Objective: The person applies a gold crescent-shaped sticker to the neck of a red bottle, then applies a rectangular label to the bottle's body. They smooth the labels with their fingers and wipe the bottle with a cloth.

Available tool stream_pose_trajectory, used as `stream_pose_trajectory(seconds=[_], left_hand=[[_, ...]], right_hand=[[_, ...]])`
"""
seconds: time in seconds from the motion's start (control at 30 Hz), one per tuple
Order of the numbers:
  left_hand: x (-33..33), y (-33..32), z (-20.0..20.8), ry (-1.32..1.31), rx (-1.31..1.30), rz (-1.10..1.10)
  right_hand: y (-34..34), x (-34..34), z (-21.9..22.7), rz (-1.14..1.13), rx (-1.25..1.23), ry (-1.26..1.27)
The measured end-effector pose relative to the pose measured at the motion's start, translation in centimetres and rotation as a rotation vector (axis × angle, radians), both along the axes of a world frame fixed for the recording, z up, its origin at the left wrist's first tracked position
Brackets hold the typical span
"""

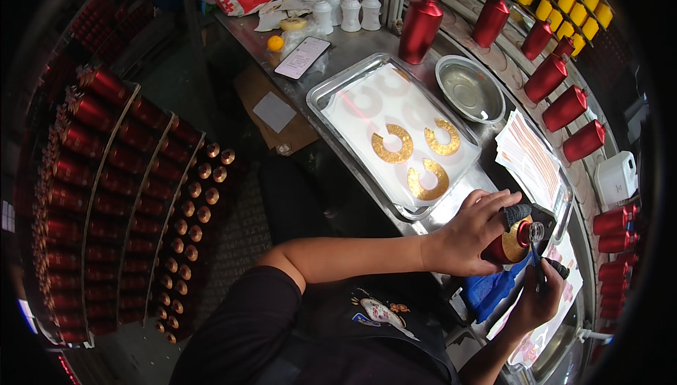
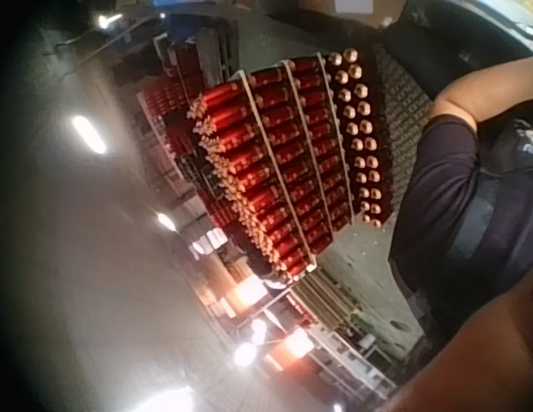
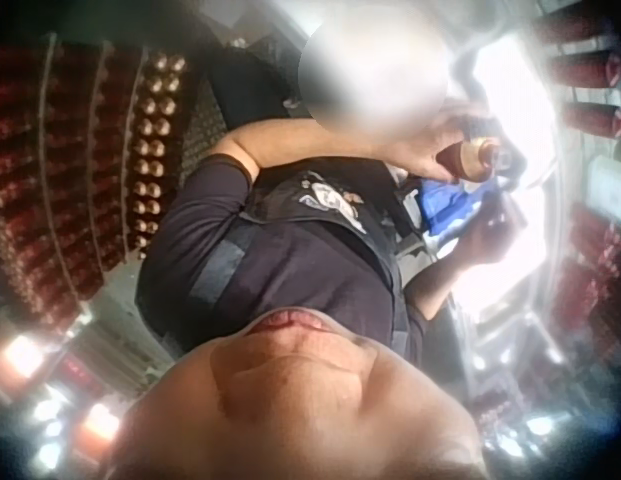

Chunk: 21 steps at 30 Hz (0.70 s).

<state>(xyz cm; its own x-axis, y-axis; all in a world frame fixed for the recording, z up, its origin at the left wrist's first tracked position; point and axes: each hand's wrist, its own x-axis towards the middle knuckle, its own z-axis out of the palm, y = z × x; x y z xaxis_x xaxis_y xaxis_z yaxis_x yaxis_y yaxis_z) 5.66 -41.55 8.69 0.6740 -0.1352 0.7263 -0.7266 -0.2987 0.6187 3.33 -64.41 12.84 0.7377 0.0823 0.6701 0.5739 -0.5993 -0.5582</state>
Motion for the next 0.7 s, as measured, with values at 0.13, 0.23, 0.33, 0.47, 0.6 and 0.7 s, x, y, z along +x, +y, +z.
stream_pose_trajectory(seconds=[0.13, 0.23, 0.33, 0.47, 0.6, 0.7], left_hand=[[0.0, -0.1, -0.3, 0.024, -0.027, -0.036], [0.0, -0.2, -0.3, 0.032, -0.039, -0.036], [0.2, -0.2, -0.3, 0.029, -0.042, -0.032], [0.3, -0.4, -0.3, -0.015, -0.035, 0.009], [0.3, -0.5, -0.3, 0.019, -0.054, -0.017], [0.2, -0.6, -0.4, -0.013, -0.049, 0.021]], right_hand=[[-0.5, -0.4, -0.2, 0.015, -0.062, -0.023], [-0.7, -0.8, -0.8, 0.031, -0.013, -0.001], [-0.9, -1.3, -1.4, -0.027, -0.042, -0.029], [-0.9, -1.8, -1.2, 0.069, 0.007, -0.018], [0.1, -1.6, 0.4, 0.058, -0.018, -0.072], [1.8, -1.5, 1.4, 0.059, -0.122, -0.058]])
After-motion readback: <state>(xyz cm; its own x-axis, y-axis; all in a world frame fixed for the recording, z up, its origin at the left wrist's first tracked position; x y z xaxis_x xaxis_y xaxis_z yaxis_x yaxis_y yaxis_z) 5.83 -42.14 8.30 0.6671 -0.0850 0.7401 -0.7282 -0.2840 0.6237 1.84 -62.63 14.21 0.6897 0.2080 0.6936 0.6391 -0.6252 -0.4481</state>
